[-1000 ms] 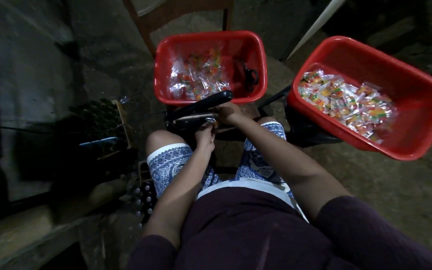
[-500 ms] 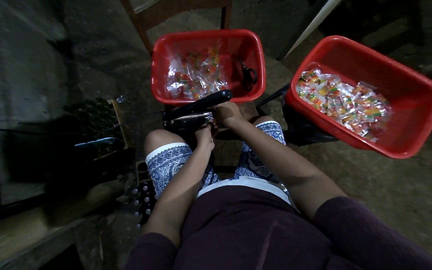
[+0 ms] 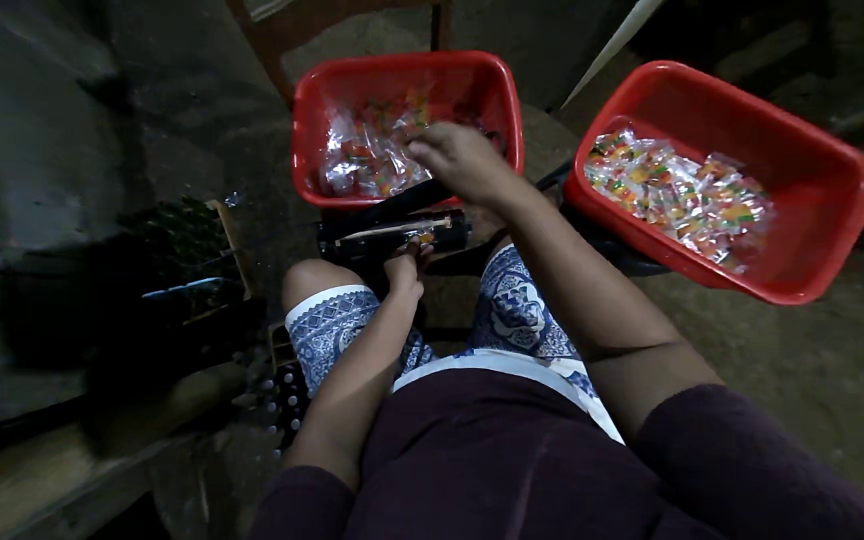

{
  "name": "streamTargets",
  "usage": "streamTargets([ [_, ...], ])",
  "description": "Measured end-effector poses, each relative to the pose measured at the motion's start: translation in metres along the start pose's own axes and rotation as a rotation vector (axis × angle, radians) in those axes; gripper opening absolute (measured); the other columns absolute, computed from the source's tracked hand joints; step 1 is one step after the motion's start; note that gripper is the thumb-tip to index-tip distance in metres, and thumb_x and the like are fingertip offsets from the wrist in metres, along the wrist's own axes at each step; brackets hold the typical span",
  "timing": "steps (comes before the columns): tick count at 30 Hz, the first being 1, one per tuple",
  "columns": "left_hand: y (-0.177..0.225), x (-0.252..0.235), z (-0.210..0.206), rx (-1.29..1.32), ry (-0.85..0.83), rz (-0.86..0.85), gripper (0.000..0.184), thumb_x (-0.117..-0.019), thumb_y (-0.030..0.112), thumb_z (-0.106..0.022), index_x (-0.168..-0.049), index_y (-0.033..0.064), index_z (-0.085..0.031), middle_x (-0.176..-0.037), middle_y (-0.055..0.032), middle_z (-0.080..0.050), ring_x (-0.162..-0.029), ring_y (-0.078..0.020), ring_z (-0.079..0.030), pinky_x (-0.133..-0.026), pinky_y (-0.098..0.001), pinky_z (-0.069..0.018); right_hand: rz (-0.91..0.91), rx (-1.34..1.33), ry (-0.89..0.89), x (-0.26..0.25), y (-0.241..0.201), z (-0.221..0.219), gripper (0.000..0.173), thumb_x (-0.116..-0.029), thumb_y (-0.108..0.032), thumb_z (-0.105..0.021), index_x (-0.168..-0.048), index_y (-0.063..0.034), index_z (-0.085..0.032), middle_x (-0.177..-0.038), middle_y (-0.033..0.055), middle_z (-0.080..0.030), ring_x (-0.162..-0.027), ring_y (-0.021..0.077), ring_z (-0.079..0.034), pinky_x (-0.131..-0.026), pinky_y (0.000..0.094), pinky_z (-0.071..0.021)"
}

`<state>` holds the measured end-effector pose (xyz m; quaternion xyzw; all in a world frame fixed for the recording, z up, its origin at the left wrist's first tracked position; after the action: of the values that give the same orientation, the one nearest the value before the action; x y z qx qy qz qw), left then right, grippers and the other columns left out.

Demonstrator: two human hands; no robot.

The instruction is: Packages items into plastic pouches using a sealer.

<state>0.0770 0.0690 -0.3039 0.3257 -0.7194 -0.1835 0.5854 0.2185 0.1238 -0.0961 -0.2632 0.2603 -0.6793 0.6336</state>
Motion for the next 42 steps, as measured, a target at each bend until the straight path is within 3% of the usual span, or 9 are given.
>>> streamTargets([
  [2,0.000,-0.001,0.000,-0.027,0.002,-0.012,0.020,-0.1034,0.016,-0.061,-0.115,-0.0013,-0.062,-0.094,-0.0094,-0.067,-0.079,-0.0149,-0.066,-0.074,-0.0289,-0.0574,-0.019,0.181,-0.179,-0.003,0.018,-0.041,0.049,-0.1103,-0.042,-0.039,-0.139,-0.0109,-0.064,-0.140,0.0162,-0.062,-0.132,0.0349,-0.056,-0.111,0.0639,-0.0368],
  [4,0.002,0.000,0.000,-0.050,0.025,-0.014,0.020,-0.1027,0.014,-0.061,-0.116,-0.0012,-0.062,-0.099,-0.0108,-0.067,-0.081,-0.0156,-0.065,-0.073,-0.0291,-0.0566,-0.062,0.266,-0.232,-0.003,0.049,-0.071,0.050,-0.1111,-0.042,-0.037,-0.141,-0.0107,-0.063,-0.145,0.0159,-0.059,-0.139,0.0353,-0.051,-0.114,0.0665,-0.0300],
  [6,0.002,0.001,0.000,-0.040,0.013,-0.003,0.022,-0.1038,0.007,-0.055,-0.123,-0.0038,-0.055,-0.108,-0.0146,-0.062,-0.087,-0.0186,-0.064,-0.077,-0.0311,-0.0565,-0.094,0.269,-0.219,0.002,0.072,-0.086,0.049,-0.1121,-0.039,-0.034,-0.142,-0.0108,-0.062,-0.146,0.0148,-0.059,-0.141,0.0338,-0.049,-0.117,0.0660,-0.0263],
  [16,0.000,-0.002,0.000,-0.055,-0.003,0.011,0.030,-0.1045,0.013,-0.058,-0.127,-0.0059,-0.051,-0.108,-0.0149,-0.063,-0.088,-0.0147,-0.067,-0.078,-0.0270,-0.0573,-0.105,0.225,-0.105,0.012,0.095,-0.101,0.049,-0.1128,-0.033,-0.031,-0.145,-0.0067,-0.057,-0.153,0.0127,-0.053,-0.151,0.0339,-0.036,-0.122,0.0695,-0.0108],
  [20,0.001,0.001,-0.001,-0.055,-0.003,0.013,0.025,-0.1049,0.016,-0.058,-0.121,-0.0034,-0.053,-0.098,-0.0097,-0.067,-0.081,-0.0108,-0.068,-0.074,-0.0240,-0.0576,-0.041,0.267,0.036,0.014,0.104,-0.108,0.047,-0.1118,-0.031,-0.033,-0.144,-0.0084,-0.059,-0.152,0.0107,-0.054,-0.151,0.0345,-0.036,-0.121,0.0697,-0.0118],
  [26,0.002,0.005,0.000,-0.058,-0.001,0.016,0.025,-0.1059,0.018,-0.056,-0.120,-0.0026,-0.056,-0.100,-0.0100,-0.066,-0.084,-0.0125,-0.068,-0.076,-0.0259,-0.0576,0.000,0.304,0.101,0.018,0.106,-0.111,0.046,-0.1111,-0.030,-0.035,-0.147,-0.0128,-0.057,-0.153,0.0080,-0.054,-0.152,0.0355,-0.034,-0.121,0.0700,-0.0135],
  [42,0.001,0.003,-0.001,-0.072,-0.005,0.014,0.026,-0.1062,0.021,-0.057,-0.118,-0.0023,-0.056,-0.097,-0.0104,-0.068,-0.083,-0.0128,-0.069,-0.075,-0.0261,-0.0581,-0.006,0.296,0.109,0.017,0.110,-0.112,0.046,-0.1111,-0.029,-0.032,-0.148,-0.0177,-0.057,-0.154,0.0037,-0.053,-0.152,0.0322,-0.034,-0.123,0.0656,-0.0136],
])
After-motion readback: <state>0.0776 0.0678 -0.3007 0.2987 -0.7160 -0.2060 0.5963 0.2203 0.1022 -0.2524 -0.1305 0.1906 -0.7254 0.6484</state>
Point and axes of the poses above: each hand's wrist, its own x-axis away from the middle knuckle, its own z-axis out of the back of the hand, y = z × x, the point moved 8 cm from there along -x, towards the middle knuckle
